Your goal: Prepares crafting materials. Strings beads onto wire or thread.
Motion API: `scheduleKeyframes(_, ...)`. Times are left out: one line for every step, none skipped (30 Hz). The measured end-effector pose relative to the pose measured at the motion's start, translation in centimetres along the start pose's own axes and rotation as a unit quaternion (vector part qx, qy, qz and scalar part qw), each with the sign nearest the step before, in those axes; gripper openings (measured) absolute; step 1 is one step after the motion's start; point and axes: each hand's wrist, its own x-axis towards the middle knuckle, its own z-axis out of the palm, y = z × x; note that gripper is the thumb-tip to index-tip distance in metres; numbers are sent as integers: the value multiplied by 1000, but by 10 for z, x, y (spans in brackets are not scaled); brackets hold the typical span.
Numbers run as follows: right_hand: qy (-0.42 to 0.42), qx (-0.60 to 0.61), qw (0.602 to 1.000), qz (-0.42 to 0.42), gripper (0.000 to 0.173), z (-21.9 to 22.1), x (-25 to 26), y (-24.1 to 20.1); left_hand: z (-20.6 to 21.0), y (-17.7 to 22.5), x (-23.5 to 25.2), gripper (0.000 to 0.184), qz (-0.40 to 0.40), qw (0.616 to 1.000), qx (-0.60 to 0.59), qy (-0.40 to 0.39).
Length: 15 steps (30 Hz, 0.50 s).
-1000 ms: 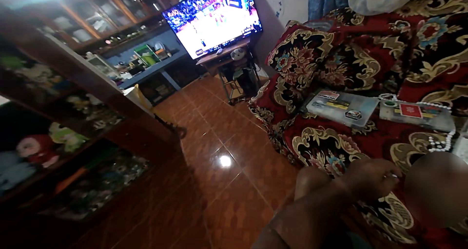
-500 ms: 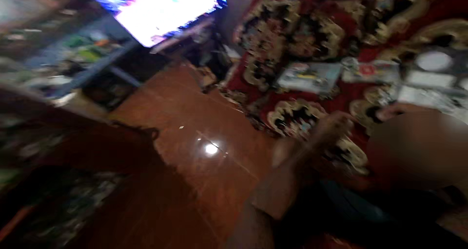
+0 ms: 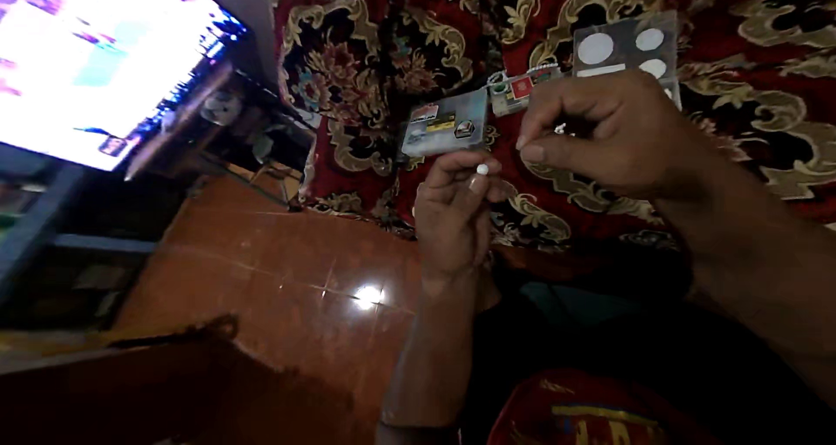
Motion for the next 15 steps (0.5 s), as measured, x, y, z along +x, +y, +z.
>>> scheduleKeyframes(4, -3, 1000, -6, 6, 1, -1, -4, 3, 2, 1, 15, 7, 1000, -5, -2)
scheduleKeyframes(8, 3, 1000, -21, 7, 0, -1, -5, 6, 4, 1, 15, 14, 1000, -8, -3)
scheduleKeyframes(11, 10, 999, -36, 8, 0, 0, -7, 8, 6, 3, 15, 19, 1000, -13, -5)
scheduleKeyframes(15, 18, 999, -47, 8, 0, 2, -8, 11, 8, 3, 15, 24, 1000, -19, -8)
scheduleKeyframes(19, 25, 998, -56, 7, 2, 3, -11, 13, 11, 4, 14, 26, 999, -24, -9)
scheduleKeyframes(24, 31, 997, -61, 7, 4, 3, -13, 14, 12, 4, 13, 29, 999, -27, -11)
scheduleKeyframes(28, 37, 997, -67, 6, 7, 3, -14, 15, 14, 4, 12, 32, 999, -27, -12)
scheduleKeyframes(32, 39, 996, -75, 6, 9, 4, -15, 16, 15, 4, 12, 36, 999, -31, -13)
scheduleKeyframes(34, 43, 995, -81, 6, 11, 4, -15, 16, 17, 4, 11, 38, 998, -38, -13)
scheduleKeyframes(35, 45, 995, -86, 6, 12, 5, -16, 16, 18, 4, 11, 39, 998, -47, -14)
scheduleKeyframes(35, 47, 994, -91, 6, 14, 6, -17, 15, 20, 3, 10, 37, 998, -55, -14)
scheduleKeyframes(36, 49, 994, -95, 6, 15, 7, -18, 15, 22, 2, 8, 33, 997, -62, -12)
scheduleKeyframes(37, 51, 993, -100, 6, 17, 7, -19, 15, 23, 1, 8, 27, 997, -69, -11)
scheduleKeyframes(39, 50, 992, -105, 6, 19, 8, -20, 14, 25, 0, 7, 24, 997, -76, -12)
scheduleKeyframes(41, 46, 992, -110, 6, 21, 8, -21, 14, 26, -1, 7, 22, 996, -82, -13)
